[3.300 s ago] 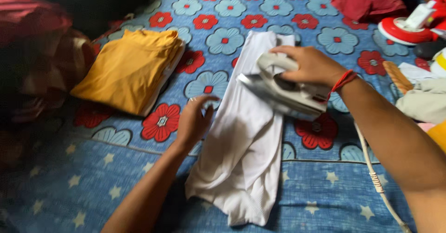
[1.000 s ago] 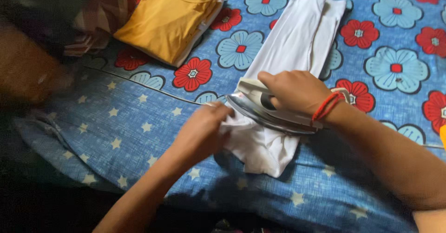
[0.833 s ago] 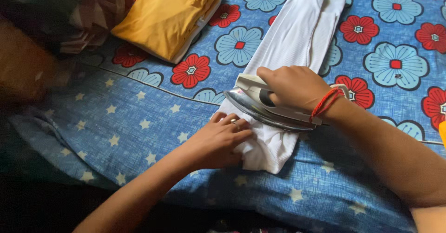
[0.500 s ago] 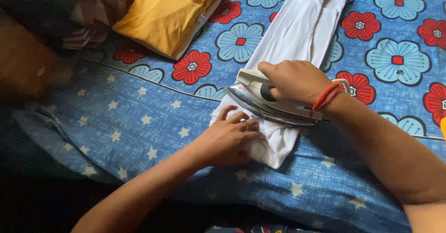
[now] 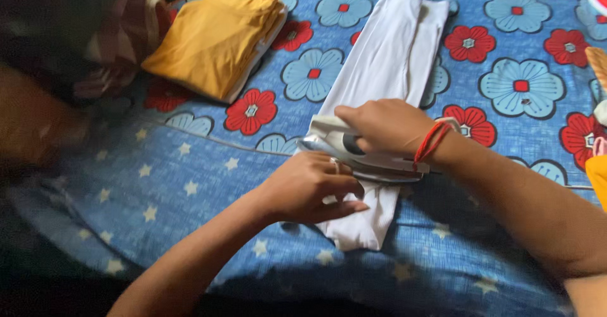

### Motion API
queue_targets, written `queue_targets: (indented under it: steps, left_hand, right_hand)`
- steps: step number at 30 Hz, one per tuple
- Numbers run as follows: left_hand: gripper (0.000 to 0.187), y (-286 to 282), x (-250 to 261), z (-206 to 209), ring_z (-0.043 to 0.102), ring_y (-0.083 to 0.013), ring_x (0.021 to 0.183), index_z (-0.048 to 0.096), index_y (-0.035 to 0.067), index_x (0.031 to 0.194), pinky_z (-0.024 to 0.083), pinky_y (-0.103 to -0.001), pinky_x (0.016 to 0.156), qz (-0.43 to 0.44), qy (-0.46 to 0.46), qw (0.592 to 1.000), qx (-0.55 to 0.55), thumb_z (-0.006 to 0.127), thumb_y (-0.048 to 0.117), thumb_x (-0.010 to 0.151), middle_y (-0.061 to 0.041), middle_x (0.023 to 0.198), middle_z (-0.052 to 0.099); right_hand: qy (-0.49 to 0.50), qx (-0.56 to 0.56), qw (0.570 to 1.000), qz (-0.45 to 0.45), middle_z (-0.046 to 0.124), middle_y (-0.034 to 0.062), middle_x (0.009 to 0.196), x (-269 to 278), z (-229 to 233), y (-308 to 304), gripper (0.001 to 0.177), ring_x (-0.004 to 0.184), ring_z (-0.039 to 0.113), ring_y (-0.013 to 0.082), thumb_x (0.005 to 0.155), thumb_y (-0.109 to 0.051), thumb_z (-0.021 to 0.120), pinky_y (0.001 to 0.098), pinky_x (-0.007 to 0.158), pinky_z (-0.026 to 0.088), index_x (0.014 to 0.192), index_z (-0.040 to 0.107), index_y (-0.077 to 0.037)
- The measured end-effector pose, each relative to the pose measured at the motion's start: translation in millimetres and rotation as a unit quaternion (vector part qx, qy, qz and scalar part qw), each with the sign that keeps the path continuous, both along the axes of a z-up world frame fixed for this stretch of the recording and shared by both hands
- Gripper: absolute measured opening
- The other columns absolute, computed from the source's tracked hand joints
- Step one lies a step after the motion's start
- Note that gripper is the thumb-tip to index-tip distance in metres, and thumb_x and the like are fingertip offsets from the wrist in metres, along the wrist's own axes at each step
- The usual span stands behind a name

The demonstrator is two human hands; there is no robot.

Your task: The person irons a white long-sleeved shirt and a yellow jacket on a floral-patterned floor. They smooth the fabric, use an electric iron, fold the items, and place them in a stack.

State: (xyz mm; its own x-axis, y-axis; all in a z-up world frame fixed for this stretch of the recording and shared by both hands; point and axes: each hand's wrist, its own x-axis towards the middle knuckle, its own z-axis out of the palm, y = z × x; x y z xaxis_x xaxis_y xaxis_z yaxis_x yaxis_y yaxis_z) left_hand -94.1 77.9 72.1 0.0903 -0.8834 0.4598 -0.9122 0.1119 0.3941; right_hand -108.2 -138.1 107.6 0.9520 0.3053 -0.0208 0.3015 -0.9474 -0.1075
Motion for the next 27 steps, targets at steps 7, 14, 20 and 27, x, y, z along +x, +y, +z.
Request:
queue_targets:
  steps: [7,14,20,27]
  left_hand:
    - [0.007,-6,37,22,0.07,-0.0295,0.088,0.073,0.008,0.099,0.054,-0.04,0.079,0.045,-0.028,0.989,-0.14,0.072,0.014,0.097,-0.008,0.094,0.073]
    - [0.006,-17,67,4,0.067,-0.0275,0.093,0.075,0.006,0.092,0.051,-0.041,0.087,0.184,-0.03,0.968,-0.167,0.07,0.01,0.094,-0.008,0.09,0.074]
    - [0.011,-16,122,-27,0.07,-0.0276,0.107,0.074,0.011,0.104,0.049,-0.042,0.101,0.192,0.026,0.978,-0.076,0.068,0.011,0.095,-0.004,0.102,0.076]
    - [0.04,-36,162,-63,0.041,-0.0415,0.142,0.073,0.023,0.123,0.03,-0.056,0.117,0.109,-0.022,0.992,0.059,0.073,0.012,0.085,-0.003,0.142,0.062]
  right_hand:
    - [-0.014,0.027,0.999,-0.015,0.072,0.0196,0.084,7,-1,12,0.036,0.084,0.07,0.0426,0.082,-0.026,0.07,0.056,0.073,0.053,0.113,0.059,-0.011]
    - [0.01,0.038,0.999,-0.006,0.071,0.0219,0.08,-12,-5,2,0.049,0.078,0.069,0.0439,0.086,-0.024,0.067,0.0566,0.073,0.051,0.132,0.053,-0.016]
    - [0.022,0.016,0.998,0.054,0.068,0.0199,0.074,-28,-4,-19,0.034,0.075,0.067,0.0443,0.082,-0.017,0.065,0.0592,0.069,0.049,0.114,0.056,-0.012]
    - [-0.036,0.05,0.994,0.09,0.069,0.0174,0.074,-29,-12,-11,0.036,0.072,0.069,0.0423,0.077,-0.014,0.068,0.0569,0.063,0.051,0.111,0.055,-0.01]
